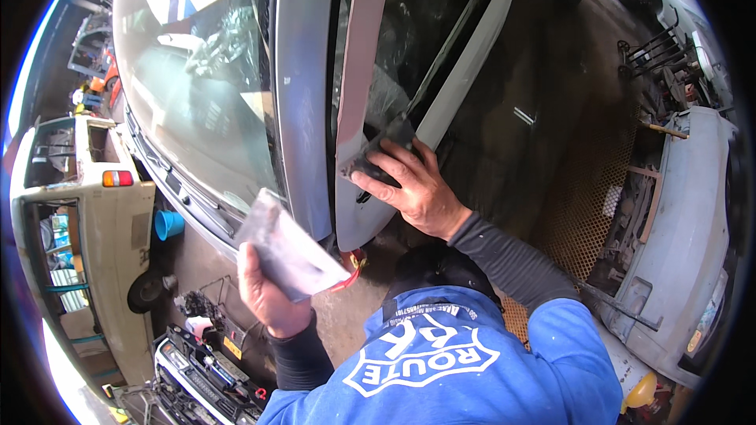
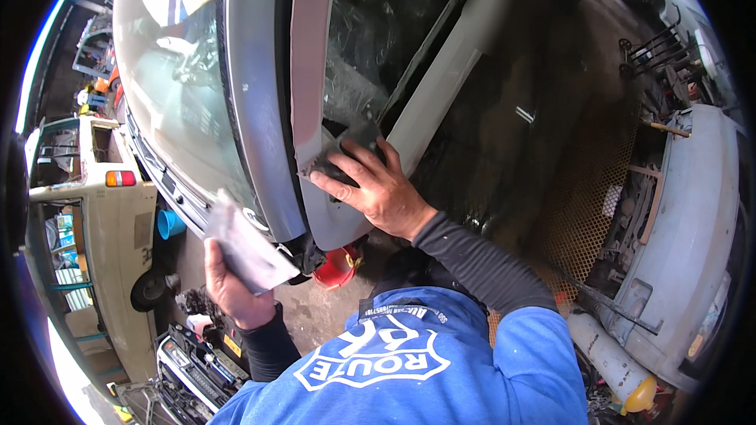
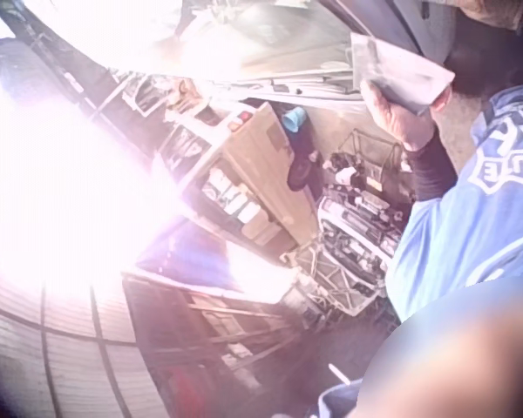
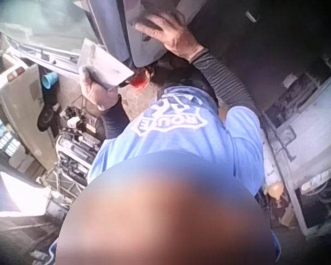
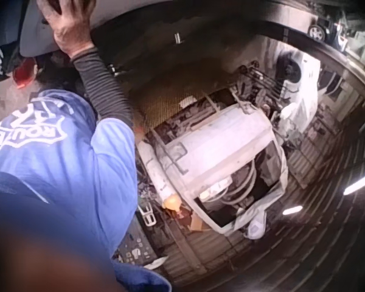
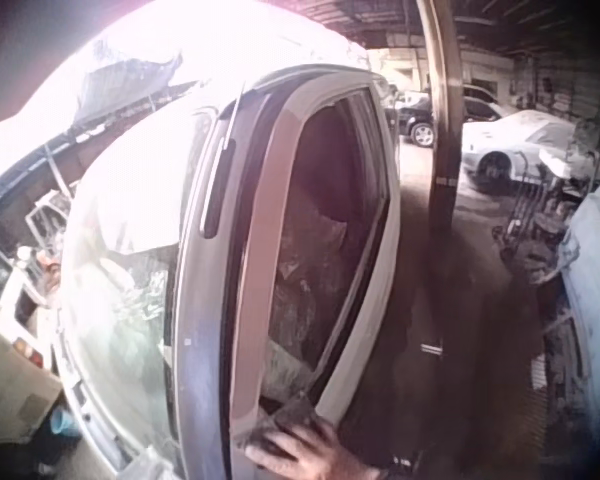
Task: The person walks to a silver car with a missing door panel, then uses a sanding block to sand the door frame and surrounding area. The person also uses a putty knife to apply a substance to a test card before sanding the car.
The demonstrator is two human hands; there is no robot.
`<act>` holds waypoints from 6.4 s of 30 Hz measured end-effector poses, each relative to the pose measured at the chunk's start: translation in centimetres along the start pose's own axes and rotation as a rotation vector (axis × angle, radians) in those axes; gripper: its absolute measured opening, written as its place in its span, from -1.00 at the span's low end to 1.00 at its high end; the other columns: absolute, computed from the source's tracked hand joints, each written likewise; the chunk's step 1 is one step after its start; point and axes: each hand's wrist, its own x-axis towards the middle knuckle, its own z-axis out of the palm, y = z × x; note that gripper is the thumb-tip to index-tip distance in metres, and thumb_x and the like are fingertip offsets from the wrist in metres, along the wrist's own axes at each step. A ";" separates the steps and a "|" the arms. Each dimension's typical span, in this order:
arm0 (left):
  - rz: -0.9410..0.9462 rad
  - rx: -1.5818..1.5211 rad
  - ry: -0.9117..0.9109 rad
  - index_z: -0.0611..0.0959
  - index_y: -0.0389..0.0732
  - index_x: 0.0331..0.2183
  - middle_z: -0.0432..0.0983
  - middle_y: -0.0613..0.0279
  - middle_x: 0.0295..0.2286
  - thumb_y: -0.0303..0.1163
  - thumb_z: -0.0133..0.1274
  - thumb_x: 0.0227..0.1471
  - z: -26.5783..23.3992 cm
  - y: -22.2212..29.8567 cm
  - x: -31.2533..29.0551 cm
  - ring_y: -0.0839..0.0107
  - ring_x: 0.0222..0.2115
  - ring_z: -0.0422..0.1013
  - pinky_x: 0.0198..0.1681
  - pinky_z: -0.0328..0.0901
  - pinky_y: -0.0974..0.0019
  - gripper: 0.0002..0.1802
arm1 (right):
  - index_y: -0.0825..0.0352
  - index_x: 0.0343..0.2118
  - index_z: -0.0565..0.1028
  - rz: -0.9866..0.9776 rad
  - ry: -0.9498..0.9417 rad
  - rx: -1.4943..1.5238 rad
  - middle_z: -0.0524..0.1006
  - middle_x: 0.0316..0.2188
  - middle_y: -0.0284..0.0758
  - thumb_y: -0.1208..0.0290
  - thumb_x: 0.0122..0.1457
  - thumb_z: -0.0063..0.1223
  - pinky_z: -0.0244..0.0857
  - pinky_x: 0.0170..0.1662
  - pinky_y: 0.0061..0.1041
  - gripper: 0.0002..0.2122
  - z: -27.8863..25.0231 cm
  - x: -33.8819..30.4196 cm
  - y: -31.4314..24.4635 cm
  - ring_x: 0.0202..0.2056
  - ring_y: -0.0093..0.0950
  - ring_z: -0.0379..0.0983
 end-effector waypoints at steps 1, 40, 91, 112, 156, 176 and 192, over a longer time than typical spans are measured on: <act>-0.087 -0.016 0.017 0.47 -0.34 0.11 0.54 0.08 -0.01 -0.20 -0.02 0.28 0.3 -0.5 0.1 0.23 -0.02 0.50 0.10 0.37 0.14 -0.50 | 0.06 0.15 0.50 0.052 -0.002 0.129 0.41 0.11 -0.27 0.64 0.04 0.06 0.10 0.25 -0.03 -0.45 -1.8 0.1 -0.5 0.19 -0.23 0.31; 0.336 0.068 -0.293 0.51 -0.34 0.04 0.56 0.06 -0.13 -0.31 0.05 0.21 19.7 1.0 5.9 0.29 -0.15 0.52 -0.04 0.41 0.24 -0.58 | 0.40 0.21 0.37 -0.041 0.528 0.186 0.47 0.12 -0.13 0.90 -0.10 -0.26 0.23 0.28 -0.38 -0.30 -19.4 21.0 15.0 0.17 -0.21 0.39; 0.252 0.059 -0.136 0.59 -0.17 -0.12 0.58 0.23 -0.14 -0.34 0.07 0.23 7.4 0.2 4.5 0.39 -0.11 0.50 0.03 0.38 0.27 -0.79 | -0.06 0.31 0.31 -0.104 0.518 -0.127 0.28 0.12 -0.26 0.78 -0.13 0.24 0.28 0.23 -0.19 -0.12 -8.5 20.1 12.2 0.15 -0.17 0.26; 0.320 0.022 -0.019 0.55 -0.23 -0.07 0.57 0.15 -0.12 -0.35 0.03 0.23 2.2 0.4 3.1 0.32 -0.10 0.50 0.06 0.36 0.22 -0.73 | -0.12 0.26 0.39 -0.052 0.439 -0.086 0.27 0.13 -0.25 0.64 0.05 0.22 0.17 0.20 0.04 -0.31 -0.3 10.4 6.3 0.16 -0.03 0.23; -0.412 -0.104 -0.413 0.49 -0.33 0.02 0.59 0.07 -0.15 -0.33 0.03 0.21 9.2 -2.4 -0.6 0.24 -0.18 0.57 -0.05 0.46 0.17 -0.61 | -0.06 0.20 0.44 -0.041 -0.185 -0.160 0.41 0.14 -0.25 0.50 0.23 0.01 0.19 0.22 0.14 -0.52 -15.4 -1.1 -2.3 0.23 -0.27 0.30; -0.123 -0.033 -0.219 0.54 -0.21 0.00 0.56 0.27 -0.33 -0.18 -0.05 0.30 8.2 1.3 0.9 0.48 -0.38 0.45 -0.65 0.44 0.38 -0.63 | 0.35 0.26 0.30 0.294 0.704 0.798 0.40 0.14 -0.16 0.56 0.36 -0.12 0.28 0.15 -0.51 -0.59 -8.5 8.7 11.4 0.14 -0.35 0.38; -0.181 -0.102 -0.455 0.43 -0.13 0.14 0.51 0.25 -0.19 -0.23 -0.19 0.36 6.2 1.4 1.6 0.47 -0.31 0.43 -0.64 0.33 0.46 -0.60 | 0.21 0.30 0.27 0.045 0.213 0.790 0.19 0.28 -0.03 0.60 0.21 -0.08 0.12 0.34 -0.25 -0.45 4.7 -4.6 2.2 0.29 -0.07 0.19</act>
